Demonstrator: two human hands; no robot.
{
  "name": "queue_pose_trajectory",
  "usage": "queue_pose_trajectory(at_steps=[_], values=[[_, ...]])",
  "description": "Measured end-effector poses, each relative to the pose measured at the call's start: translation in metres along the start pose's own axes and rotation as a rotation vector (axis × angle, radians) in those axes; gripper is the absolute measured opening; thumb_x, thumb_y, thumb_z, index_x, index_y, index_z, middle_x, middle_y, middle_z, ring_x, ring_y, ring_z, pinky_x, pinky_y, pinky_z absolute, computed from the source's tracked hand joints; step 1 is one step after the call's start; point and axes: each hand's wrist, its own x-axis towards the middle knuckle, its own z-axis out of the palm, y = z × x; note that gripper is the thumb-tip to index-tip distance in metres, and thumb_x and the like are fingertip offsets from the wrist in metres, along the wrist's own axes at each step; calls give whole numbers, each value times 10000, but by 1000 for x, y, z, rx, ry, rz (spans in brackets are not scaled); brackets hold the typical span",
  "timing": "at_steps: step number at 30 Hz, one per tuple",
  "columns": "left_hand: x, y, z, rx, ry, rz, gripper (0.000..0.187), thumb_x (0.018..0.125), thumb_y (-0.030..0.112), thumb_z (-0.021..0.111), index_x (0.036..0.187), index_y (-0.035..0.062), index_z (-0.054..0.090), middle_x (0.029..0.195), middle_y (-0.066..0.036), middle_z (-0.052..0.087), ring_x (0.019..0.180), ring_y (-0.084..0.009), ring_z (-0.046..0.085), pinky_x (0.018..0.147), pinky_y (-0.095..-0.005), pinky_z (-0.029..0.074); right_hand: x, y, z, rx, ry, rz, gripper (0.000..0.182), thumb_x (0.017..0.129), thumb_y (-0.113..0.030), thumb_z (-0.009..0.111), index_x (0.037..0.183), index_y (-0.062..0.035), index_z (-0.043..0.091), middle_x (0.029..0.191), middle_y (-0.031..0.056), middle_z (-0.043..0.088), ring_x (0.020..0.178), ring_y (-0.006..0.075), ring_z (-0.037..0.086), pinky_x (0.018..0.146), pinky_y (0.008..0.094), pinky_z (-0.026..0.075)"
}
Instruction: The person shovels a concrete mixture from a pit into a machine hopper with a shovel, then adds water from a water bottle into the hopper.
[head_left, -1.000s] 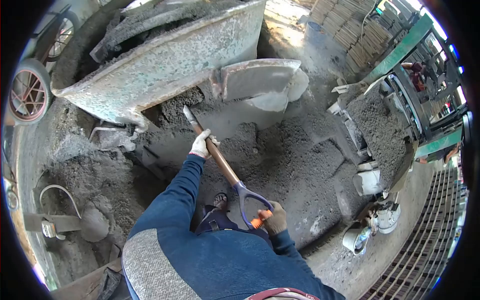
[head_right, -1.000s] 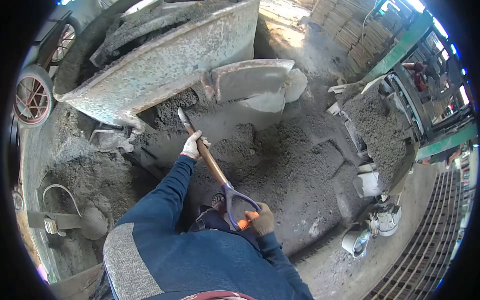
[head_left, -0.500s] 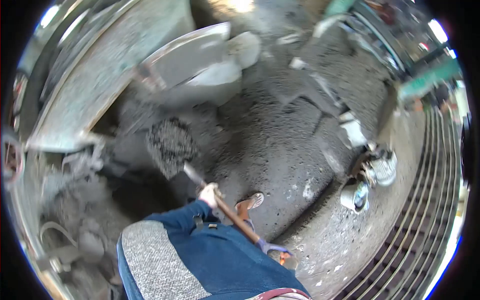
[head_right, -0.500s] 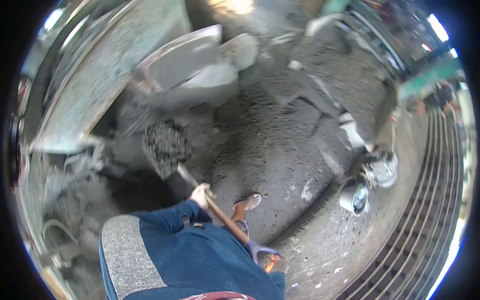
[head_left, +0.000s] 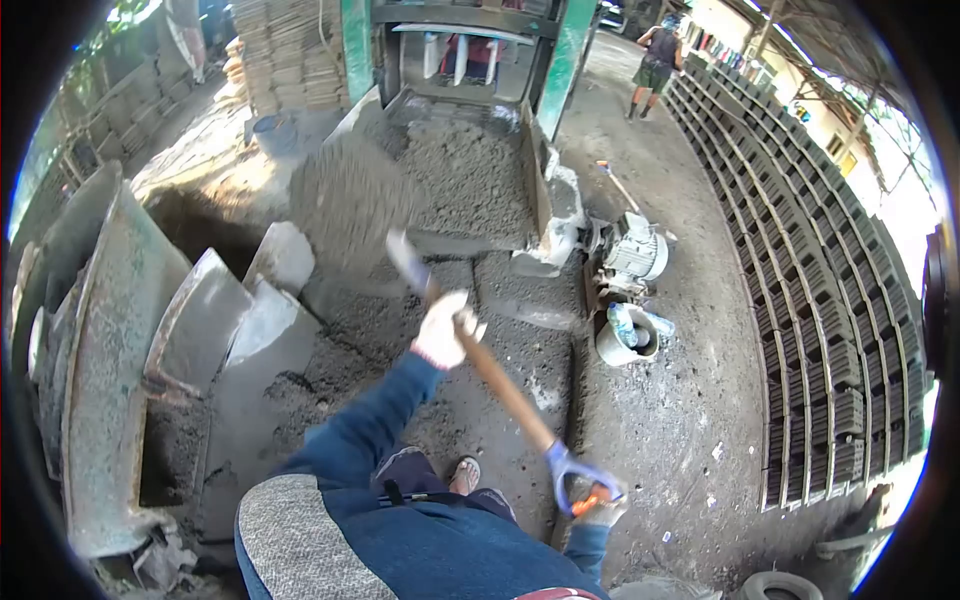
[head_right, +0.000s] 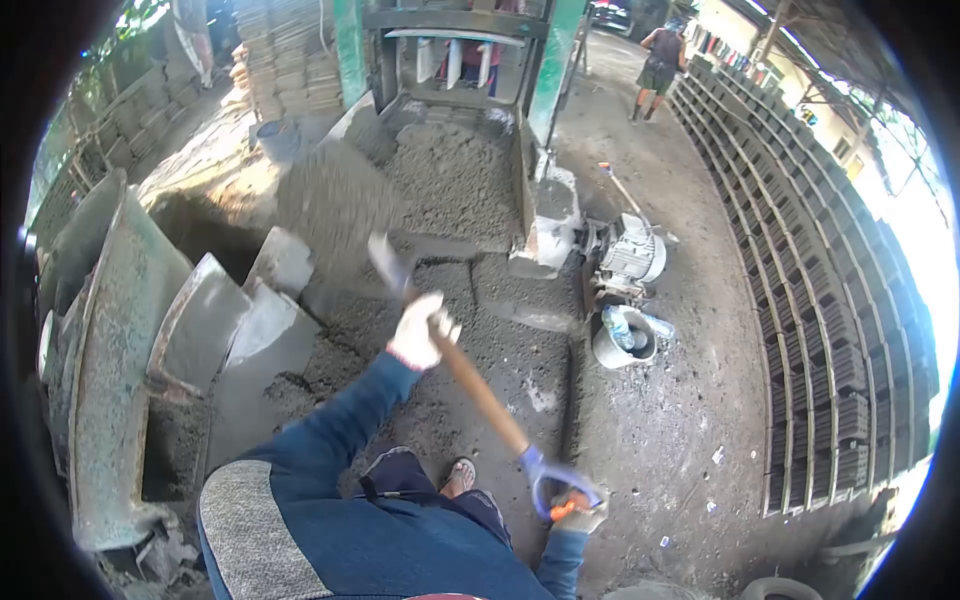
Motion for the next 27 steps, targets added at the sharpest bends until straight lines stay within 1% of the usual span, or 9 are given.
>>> queue_pose_trajectory(at_steps=[3,5,10,13,17,18,20,24,27], values=[[65,47,116,12,-340,31,168,887,194,653,804,172,510,663,-8,503,591,-211,514,703,-448,497,30,-55,80,278,-132,-352,142,810,-88,720,889,-78,602,801,62,624,638,197,620,586,359,560],[101,76,166,54,-476,10,165,854,184,687,776,140,548,660,-36,532,623,-230,550,701,-432,517,33,-96,127,-572,73,-1048,253,803,-135,784,967,-66,603,834,57,625,721,200,633,687,351,567],[168,123,176,6,-409,74,161,812,156,672,768,106,526,694,-63,520,651,-236,543,692,-437,541,16,-131,228,-737,-366,-1349,404,724,-183,847,1054,-86,636,997,47,651,986,216,649,939,472,478],[227,136,111,59,-242,123,182,813,191,656,747,146,492,665,-28,492,590,-205,504,595,-399,510,-30,-140,262,-1250,-790,-1160,527,713,-138,794,1222,-102,663,1177,83,639,1196,271,575,1110,471,375],[157,90,101,182,-173,23,135,893,179,634,826,126,530,597,-1,475,523,-184,495,611,-445,506,29,13,167,-755,-180,-612,845,758,-84,769,1493,-1,361,1239,166,598,1189,283,566,1032,393,442],[141,69,86,198,-281,4,106,892,167,648,864,111,563,609,-14,512,529,-189,525,604,-451,523,29,16,142,-551,-82,68,792,754,15,700,1474,24,369,1135,128,639,993,253,647,854,330,536],[81,42,83,154,-307,-136,95,887,164,675,895,104,601,641,-36,566,550,-204,575,648,-468,549,43,83,37,-232,-3,261,511,764,0,635,1267,-20,548,914,62,636,736,169,634,599,300,542],[24,5,67,232,-251,-334,77,894,93,672,915,63,605,744,-65,613,616,-246,648,708,-533,583,-7,97,-154,23,-248,659,426,839,-145,709,1240,-28,621,1213,147,669,1113,286,642,1045,467,491],[14,-20,46,45,-147,-460,92,855,60,675,859,82,586,726,-77,594,599,-266,621,706,-549,569,-56,-9,-85,-169,94,722,350,841,-166,681,1154,-17,637,996,140,688,888,285,677,838,446,572]])
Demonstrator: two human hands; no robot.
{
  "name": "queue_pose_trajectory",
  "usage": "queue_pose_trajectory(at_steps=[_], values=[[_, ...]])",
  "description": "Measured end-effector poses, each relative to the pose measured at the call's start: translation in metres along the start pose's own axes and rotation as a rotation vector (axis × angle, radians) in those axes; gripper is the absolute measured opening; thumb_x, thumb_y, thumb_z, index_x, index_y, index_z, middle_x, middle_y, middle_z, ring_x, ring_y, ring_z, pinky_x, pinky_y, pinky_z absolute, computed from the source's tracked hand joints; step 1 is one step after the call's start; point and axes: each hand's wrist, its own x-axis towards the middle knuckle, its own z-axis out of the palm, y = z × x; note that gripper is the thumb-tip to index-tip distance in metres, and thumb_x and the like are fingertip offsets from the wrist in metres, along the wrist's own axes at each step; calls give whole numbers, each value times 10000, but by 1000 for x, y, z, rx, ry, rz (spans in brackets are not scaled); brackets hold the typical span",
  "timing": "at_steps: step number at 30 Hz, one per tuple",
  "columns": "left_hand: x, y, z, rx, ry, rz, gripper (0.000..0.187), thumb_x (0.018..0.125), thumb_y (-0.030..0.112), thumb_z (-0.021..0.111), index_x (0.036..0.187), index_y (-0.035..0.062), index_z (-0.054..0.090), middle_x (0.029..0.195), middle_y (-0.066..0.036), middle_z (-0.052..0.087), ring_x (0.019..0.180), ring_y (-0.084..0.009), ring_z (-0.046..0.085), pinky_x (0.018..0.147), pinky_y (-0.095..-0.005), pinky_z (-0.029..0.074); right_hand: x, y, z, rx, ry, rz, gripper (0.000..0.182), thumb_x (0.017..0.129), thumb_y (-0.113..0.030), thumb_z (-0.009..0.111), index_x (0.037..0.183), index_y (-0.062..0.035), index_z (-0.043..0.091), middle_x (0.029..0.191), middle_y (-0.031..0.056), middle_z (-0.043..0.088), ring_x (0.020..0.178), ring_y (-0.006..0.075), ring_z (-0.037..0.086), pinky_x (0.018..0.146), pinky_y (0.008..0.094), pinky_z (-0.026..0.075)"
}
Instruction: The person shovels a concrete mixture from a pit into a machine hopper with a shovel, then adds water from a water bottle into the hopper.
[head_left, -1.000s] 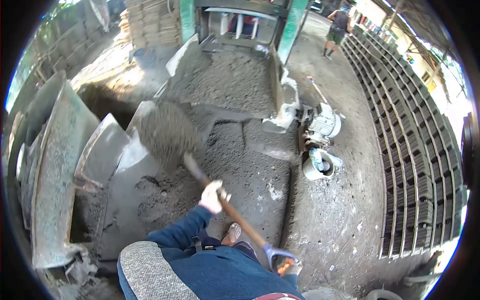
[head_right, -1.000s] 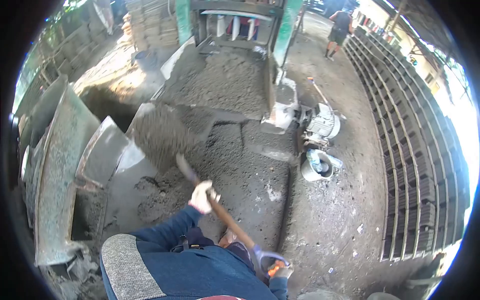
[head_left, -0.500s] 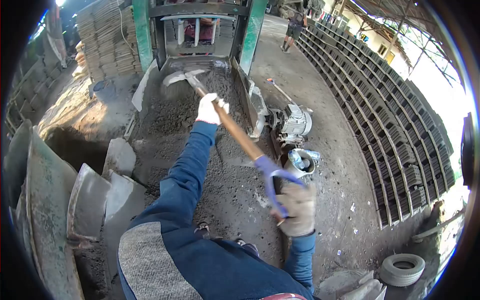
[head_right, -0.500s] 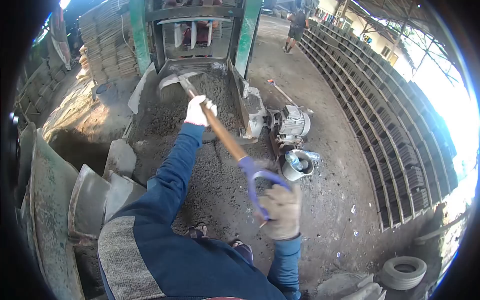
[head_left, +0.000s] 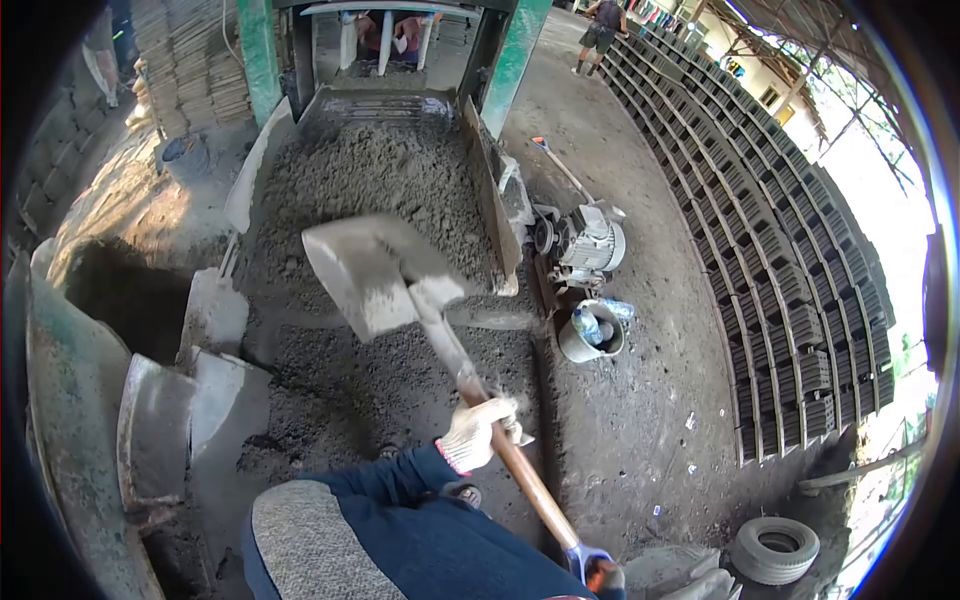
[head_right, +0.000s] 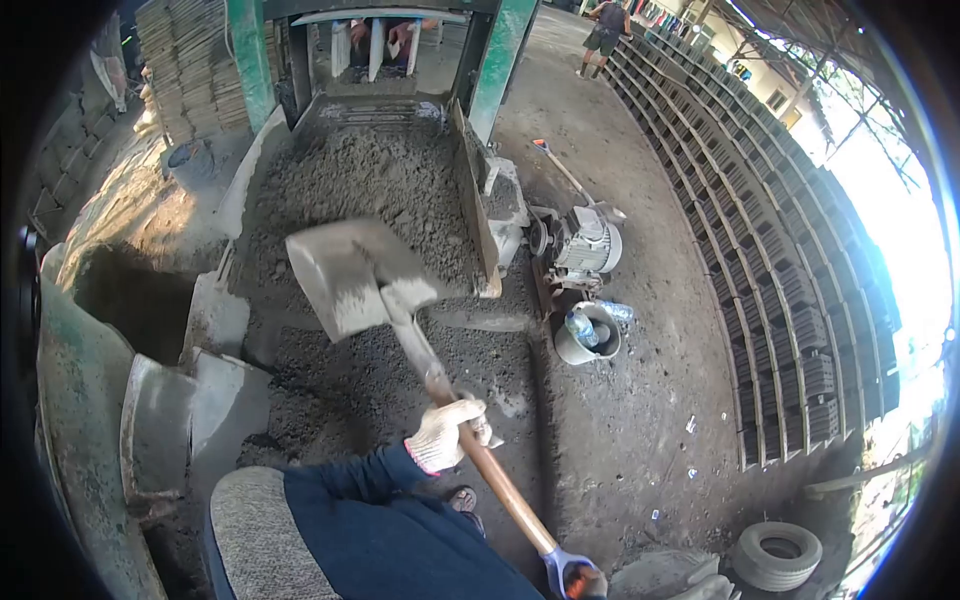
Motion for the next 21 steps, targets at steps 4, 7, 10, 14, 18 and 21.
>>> queue_pose_trajectory(at_steps=[4,7,10,14,18,21], values=[[56,72,-19,-10,-29,-11,108,829,112,561,734,114,510,612,-40,474,533,-245,508,631,-494,495,-15,-8,39,-35,84,29,318,844,-172,672,1121,-20,639,917,127,672,803,279,663,759,435,571],[81,119,-29,77,-100,-2,155,794,139,564,668,118,477,598,-37,449,528,-236,496,623,-481,499,-7,-3,92,-16,45,-18,295,846,-176,666,1096,-21,641,858,117,660,738,275,653,699,427,570],[104,164,-19,146,-59,50,179,778,163,569,640,124,461,589,-32,435,517,-220,480,590,-459,483,1,0,155,65,-3,-109,273,849,-181,659,1071,-23,642,799,107,648,674,271,643,639,418,569],[148,233,-16,236,-83,185,116,786,150,559,706,127,478,591,-19,433,507,-188,468,556,-412,469,-19,-28,310,261,45,-258,102,854,-149,675,886,-77,610,643,46,535,544,213,555,502,346,477],[189,295,-10,292,-6,378,195,819,197,636,724,135,477,581,-14,436,496,-175,475,499,-376,444,-31,-50,409,360,-125,-255,143,888,-212,697,906,-92,621,690,30,562,588,186,574,534,333,500],[166,280,-3,281,-18,374,245,856,231,659,709,162,475,569,-24,464,482,-192,467,520,-403,452,-20,-41,359,150,-169,-326,171,891,-245,706,906,-93,629,714,35,591,587,180,584,535,337,516]])
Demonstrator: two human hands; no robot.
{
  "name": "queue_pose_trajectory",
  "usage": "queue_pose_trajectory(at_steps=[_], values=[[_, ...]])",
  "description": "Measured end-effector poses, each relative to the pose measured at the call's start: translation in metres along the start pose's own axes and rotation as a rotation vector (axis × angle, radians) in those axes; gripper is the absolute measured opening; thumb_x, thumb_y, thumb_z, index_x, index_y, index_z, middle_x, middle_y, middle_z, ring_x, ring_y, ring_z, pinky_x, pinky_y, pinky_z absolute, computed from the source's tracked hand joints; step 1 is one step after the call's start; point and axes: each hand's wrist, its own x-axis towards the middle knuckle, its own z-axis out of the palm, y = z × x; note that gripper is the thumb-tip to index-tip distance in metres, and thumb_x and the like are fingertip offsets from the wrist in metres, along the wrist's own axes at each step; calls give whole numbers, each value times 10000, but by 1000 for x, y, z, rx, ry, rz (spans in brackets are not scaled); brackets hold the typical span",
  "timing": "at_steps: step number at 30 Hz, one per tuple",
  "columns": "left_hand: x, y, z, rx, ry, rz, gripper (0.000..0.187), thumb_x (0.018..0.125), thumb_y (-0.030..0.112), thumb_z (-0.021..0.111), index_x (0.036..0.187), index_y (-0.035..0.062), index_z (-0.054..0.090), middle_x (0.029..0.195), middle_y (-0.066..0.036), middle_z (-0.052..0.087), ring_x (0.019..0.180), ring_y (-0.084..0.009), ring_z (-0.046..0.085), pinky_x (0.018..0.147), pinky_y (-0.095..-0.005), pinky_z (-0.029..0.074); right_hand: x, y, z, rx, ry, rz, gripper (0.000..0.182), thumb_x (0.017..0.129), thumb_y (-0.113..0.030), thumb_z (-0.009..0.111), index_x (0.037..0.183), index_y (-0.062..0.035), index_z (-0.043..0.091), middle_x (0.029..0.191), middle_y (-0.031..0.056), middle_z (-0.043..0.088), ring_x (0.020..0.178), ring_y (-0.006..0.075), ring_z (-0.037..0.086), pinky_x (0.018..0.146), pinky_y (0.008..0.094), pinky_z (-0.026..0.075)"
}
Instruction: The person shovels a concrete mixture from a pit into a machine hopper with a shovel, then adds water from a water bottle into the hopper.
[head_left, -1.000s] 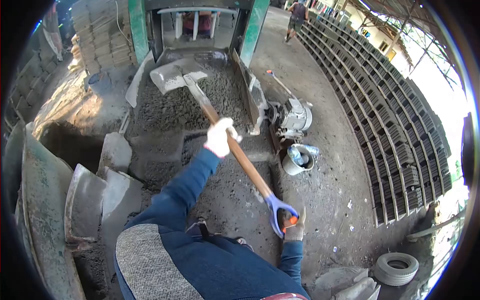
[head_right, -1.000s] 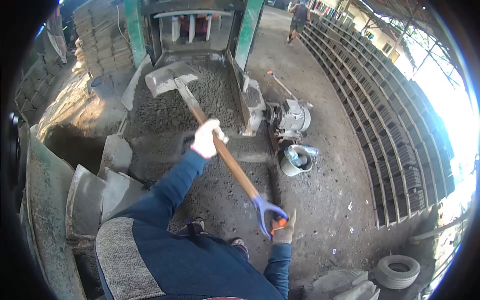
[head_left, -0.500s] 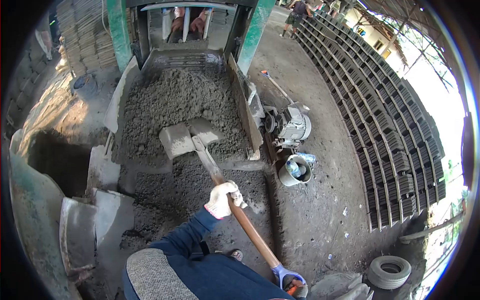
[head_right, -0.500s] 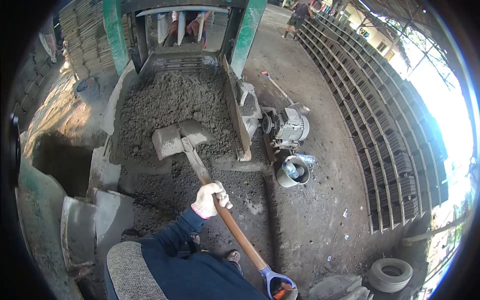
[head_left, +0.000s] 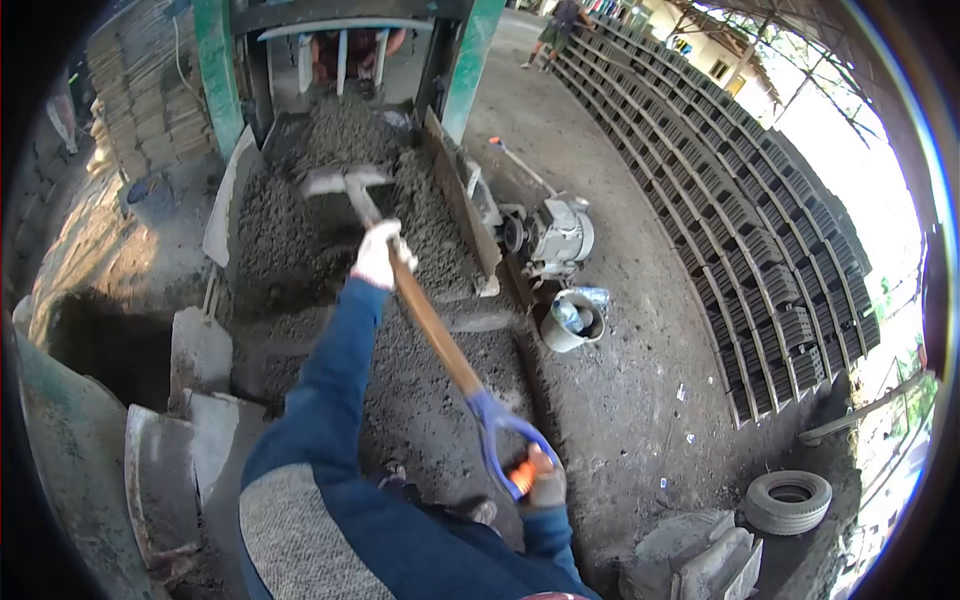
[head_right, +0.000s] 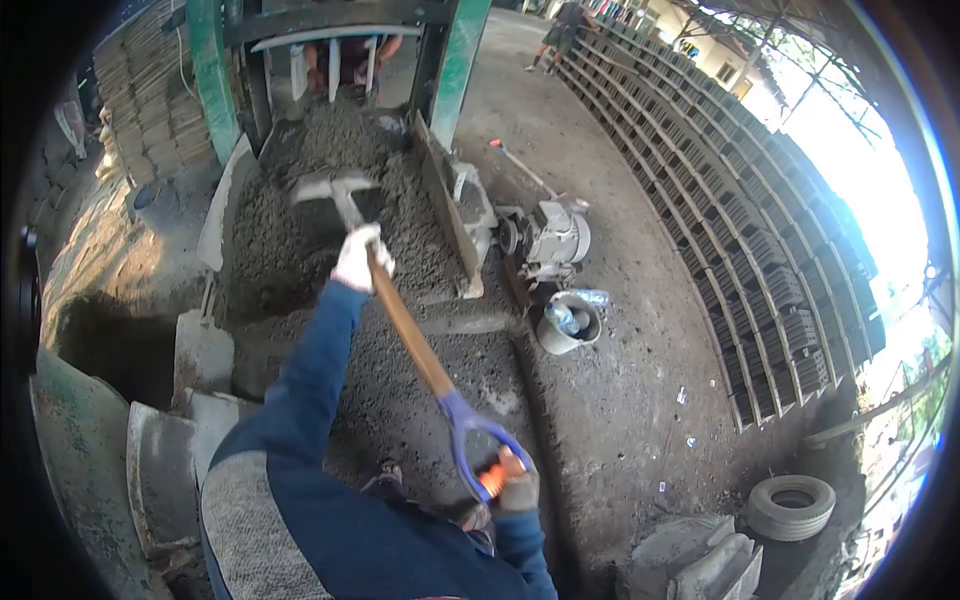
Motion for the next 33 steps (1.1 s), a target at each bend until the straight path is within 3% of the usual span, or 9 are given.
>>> queue_pose_trajectory(at_steps=[6,8,11,12,17,21,22,28,33], values=[[-153,-105,33,-156,-250,-295,157,892,179,584,751,134,531,560,-27,513,506,-233,552,597,-479,493,-20,48,-235,-26,255,229,179,799,-172,709,884,-35,629,703,80,604,568,254,598,510,391,528],[-195,-141,48,-180,-216,-376,82,886,157,597,823,117,565,601,-33,537,549,-242,575,658,-505,514,-40,57,-294,-50,355,263,191,794,-176,707,895,-29,639,708,86,615,578,269,606,525,395,534],[-243,-197,62,-228,-259,-471,29,877,130,604,890,111,589,628,-44,554,578,-253,590,727,-541,524,-77,49,-364,-62,381,295,195,809,-199,702,899,-35,645,713,89,623,586,276,611,545,404,539],[-260,-211,72,-171,-206,-491,96,876,161,588,794,118,562,613,-36,518,592,-254,577,744,-530,514,-87,45,-385,-60,385,302,197,814,-206,701,900,-37,647,715,90,626,589,279,613,552,407,541],[-300,-270,88,-201,-161,-564,95,883,154,610,802,137,563,632,-47,540,599,-254,578,763,-537,511,-131,22,-461,-55,356,309,211,840,-244,693,906,-47,655,724,95,639,601,291,621,586,423,549],[-289,-286,98,-162,91,-502,136,908,188,642,803,144,569,630,-51,540,598,-240,578,780,-528,519,-141,3,-484,-58,318,311,226,861,-274,686,910,-55,662,731,98,650,611,301,628,613,435,556],[-287,-288,103,-160,193,-503,159,902,175,683,798,121,575,628,-35,541,550,-227,558,722,-501,544,-141,2,-486,-50,305,319,230,866,-281,685,911,-57,664,733,99,652,614,304,629,620,439,557],[-264,-266,89,-37,42,-436,86,895,136,639,869,68,592,650,-70,556,580,-230,579,703,-508,544,-125,-5,-427,-134,263,345,225,841,-245,719,920,-42,664,755,93,656,617,272,628,606,413,550],[-163,-195,62,-18,-27,-398,72,887,107,580,925,46,571,623,-58,519,548,-233,565,619,-475,513,-83,14,-297,-166,176,230,230,820,-215,748,926,-30,663,774,88,660,619,245,626,594,391,543]])
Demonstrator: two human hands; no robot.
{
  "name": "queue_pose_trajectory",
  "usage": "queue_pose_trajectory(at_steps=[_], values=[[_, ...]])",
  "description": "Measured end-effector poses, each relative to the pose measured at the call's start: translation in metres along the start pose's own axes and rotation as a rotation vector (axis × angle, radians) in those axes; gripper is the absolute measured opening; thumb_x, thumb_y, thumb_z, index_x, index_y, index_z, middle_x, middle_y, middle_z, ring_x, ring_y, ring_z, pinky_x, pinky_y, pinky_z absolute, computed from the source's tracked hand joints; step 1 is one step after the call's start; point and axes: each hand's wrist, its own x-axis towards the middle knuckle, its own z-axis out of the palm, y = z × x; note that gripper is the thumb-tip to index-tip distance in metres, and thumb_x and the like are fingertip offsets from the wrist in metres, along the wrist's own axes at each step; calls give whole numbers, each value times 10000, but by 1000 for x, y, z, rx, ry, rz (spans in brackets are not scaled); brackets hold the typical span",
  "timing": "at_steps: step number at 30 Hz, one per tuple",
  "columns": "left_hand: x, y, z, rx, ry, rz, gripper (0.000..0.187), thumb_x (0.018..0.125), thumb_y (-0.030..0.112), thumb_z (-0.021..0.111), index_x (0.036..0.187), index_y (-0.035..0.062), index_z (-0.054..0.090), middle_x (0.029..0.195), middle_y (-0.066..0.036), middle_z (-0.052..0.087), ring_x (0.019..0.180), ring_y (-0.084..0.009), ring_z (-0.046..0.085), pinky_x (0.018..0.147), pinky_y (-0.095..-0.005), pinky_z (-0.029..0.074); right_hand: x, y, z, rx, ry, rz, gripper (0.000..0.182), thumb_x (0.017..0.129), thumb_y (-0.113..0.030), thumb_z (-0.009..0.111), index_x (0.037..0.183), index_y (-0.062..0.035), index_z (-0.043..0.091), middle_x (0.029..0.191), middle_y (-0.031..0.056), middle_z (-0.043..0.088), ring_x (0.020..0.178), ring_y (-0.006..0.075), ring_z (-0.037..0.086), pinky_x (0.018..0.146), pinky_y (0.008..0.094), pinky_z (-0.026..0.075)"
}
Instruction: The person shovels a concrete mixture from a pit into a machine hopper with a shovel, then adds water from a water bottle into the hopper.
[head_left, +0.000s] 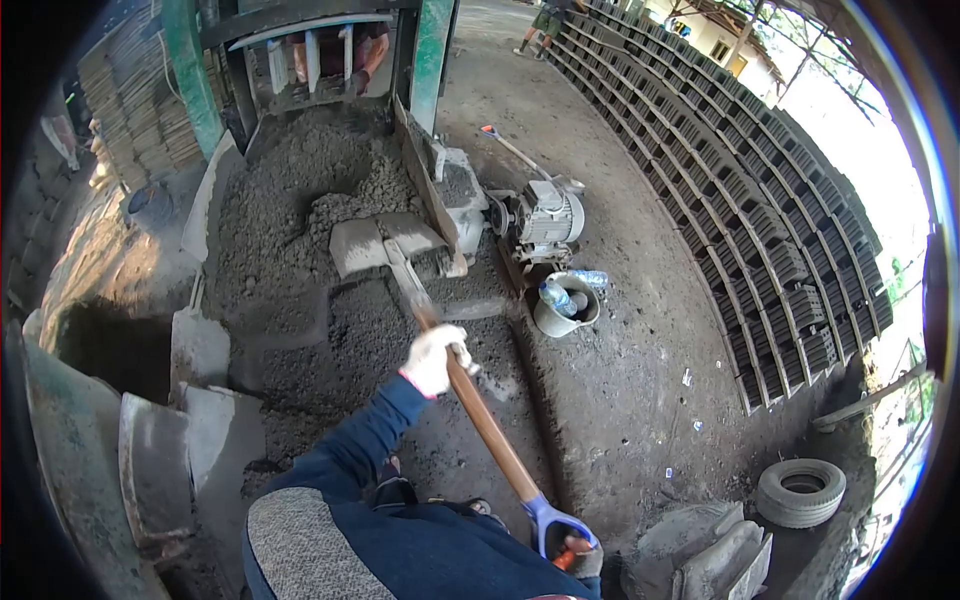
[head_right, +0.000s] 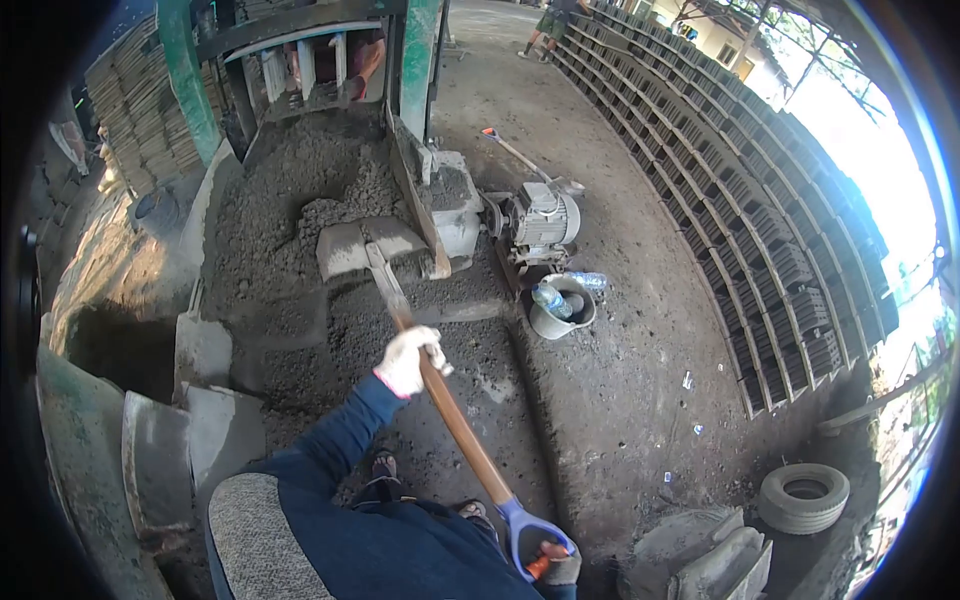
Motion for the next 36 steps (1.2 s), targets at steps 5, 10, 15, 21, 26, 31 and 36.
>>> queue_pose_trajectory(at_steps=[5,10,15,21,26,31,36], values=[[69,134,-32,123,-23,115,43,879,103,579,855,74,558,615,-64,517,522,-225,532,587,-464,510,26,-27,177,-24,-86,-283,148,875,-150,725,943,-45,645,795,56,649,627,188,616,557,336,522],[127,229,-41,201,170,373,191,873,222,675,781,107,552,598,-35,504,513,-198,526,535,-410,488,29,-77,280,-169,-490,-620,189,971,-190,646,1046,-21,609,892,42,642,812,164,631,762,333,531],[68,182,32,43,29,329,312,888,342,696,713,135,540,601,-42,533,557,-217,544,637,-422,514,-40,-169,201,278,-603,-495,135,899,-157,651,928,-106,530,775,11,527,678,143,513,685,388,491],[-26,42,120,-371,-304,125,406,927,460,648,755,99,578,733,-86,612,735,-274,612,815,-506,490,-85,-308,31,-428,42,-1354,419,802,-273,723,1083,4,582,852,63,627,691,169,612,635,303,512],[-50,-29,134,-273,-597,151,607,935,627,538,983,42,697,978,-173,698,1006,-381,643,903,-582,491,-117,-445,16,-665,145,-2368,403,975,-330,627,1058,64,606,959,173,650,798,277,661,716,383,581],[-78,-40,142,-366,-804,230,706,911,682,519,1118,29,692,1143,-229,675,1064,-387,617,865,-556,482,-188,-548,72,-401,462,-2763,297,964,-300,634,961,-3,609,870,102,642,697,178,640,641,323,549],[-103,17,117,-306,-785,414,809,892,748,465,1093,-15,645,1040,-219,659,953,-326,620,850,-526,494,-265,-543,283,-351,546,-3492,304,983,-341,577,836,-80,526,676,41,536,500,143,556,436,277,470]])
